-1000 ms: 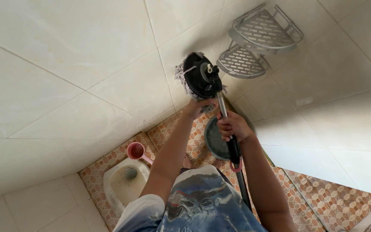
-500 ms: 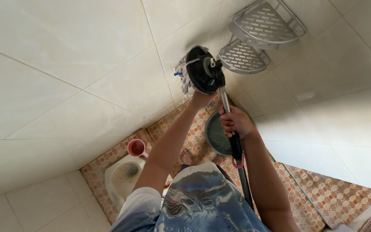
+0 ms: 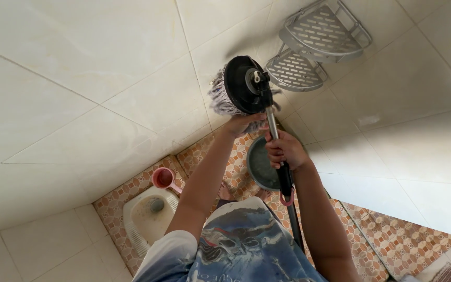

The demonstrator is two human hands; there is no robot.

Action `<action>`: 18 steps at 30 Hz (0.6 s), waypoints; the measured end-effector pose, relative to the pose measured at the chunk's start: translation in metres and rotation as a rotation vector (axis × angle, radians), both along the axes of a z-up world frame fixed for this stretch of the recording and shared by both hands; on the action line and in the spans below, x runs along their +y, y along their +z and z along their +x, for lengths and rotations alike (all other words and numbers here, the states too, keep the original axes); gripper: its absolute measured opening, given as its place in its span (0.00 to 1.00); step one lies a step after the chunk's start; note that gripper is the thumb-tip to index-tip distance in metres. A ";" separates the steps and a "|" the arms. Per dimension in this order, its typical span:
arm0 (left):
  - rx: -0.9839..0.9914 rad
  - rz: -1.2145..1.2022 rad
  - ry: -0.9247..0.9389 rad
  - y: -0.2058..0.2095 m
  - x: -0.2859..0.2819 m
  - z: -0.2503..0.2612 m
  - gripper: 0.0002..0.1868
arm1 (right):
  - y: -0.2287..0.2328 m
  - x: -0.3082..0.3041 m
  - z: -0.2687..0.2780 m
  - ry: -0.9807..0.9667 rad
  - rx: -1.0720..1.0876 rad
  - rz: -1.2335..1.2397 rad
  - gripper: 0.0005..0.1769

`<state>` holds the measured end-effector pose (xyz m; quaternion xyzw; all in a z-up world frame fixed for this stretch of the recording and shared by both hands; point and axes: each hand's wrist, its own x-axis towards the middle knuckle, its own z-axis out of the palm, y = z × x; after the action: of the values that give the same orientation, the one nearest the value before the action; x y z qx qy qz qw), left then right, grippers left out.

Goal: Cleaning a spin mop head using a bucket of water and a faucet in a bathroom.

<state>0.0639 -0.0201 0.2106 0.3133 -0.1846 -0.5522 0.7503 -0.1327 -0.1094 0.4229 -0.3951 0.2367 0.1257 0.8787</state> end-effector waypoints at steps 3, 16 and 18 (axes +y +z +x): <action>-0.110 0.315 -0.036 -0.007 -0.018 0.003 0.29 | 0.001 -0.004 0.002 0.008 -0.018 -0.032 0.05; -1.258 0.318 0.284 -0.028 -0.054 0.023 0.23 | -0.007 -0.010 -0.001 -0.029 -0.022 -0.118 0.05; -1.149 0.406 0.160 0.008 -0.031 0.035 0.21 | -0.011 -0.014 0.001 -0.034 -0.037 -0.112 0.05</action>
<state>0.0985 -0.0508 0.2182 0.7103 -0.4264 -0.2614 0.4952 -0.1319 -0.1236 0.4122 -0.4417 0.2336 0.0902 0.8615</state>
